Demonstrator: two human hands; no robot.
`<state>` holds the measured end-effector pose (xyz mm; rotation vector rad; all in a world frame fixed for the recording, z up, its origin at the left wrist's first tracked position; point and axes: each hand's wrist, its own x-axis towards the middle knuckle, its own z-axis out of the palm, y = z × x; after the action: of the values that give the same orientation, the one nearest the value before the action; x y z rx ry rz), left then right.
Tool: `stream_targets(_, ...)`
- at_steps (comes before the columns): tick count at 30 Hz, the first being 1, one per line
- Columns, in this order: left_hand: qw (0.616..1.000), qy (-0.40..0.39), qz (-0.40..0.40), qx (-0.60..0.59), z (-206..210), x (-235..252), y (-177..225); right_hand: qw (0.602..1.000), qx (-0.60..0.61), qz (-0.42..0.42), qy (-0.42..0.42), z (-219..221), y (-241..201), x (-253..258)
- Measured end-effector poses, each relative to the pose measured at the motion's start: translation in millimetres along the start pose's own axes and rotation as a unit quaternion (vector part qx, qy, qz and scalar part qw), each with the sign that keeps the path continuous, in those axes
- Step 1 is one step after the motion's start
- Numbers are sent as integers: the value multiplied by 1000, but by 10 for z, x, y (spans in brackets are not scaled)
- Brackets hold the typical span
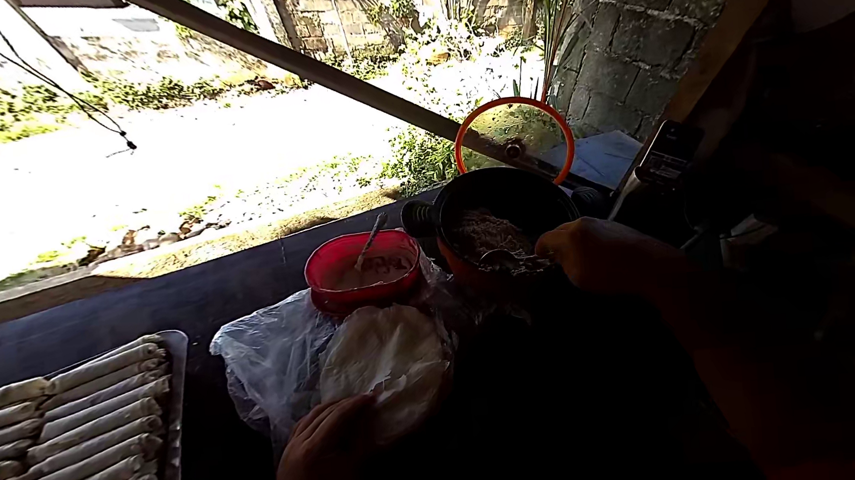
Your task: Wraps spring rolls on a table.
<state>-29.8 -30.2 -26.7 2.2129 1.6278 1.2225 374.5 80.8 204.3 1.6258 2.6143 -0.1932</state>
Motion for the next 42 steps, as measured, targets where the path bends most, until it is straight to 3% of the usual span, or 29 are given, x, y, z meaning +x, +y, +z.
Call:
stream_targets(10, 1000, 2, -6, 3, 16, -4, -16, 989, 130, -19, 61, 198, 278, 155)
stream_targets(18, 1000, 6, -3, 4, 15, 5, -5, 991, 130, 1, 26, 65, 371, 80)
stream_targets(26, 1000, 7, -6, 11, 18, 5, 1, 987, 161, 5, 22, 222, 321, 192)
stream_targets(33, 1000, 7, -7, 5, 25, 1, -15, 966, 255, 51, -1, 227, 447, 198)
stream_targets(42, 1000, 6, -4, 14, 23, 10, -1, 944, 319, 74, 37, 176, 582, 137)
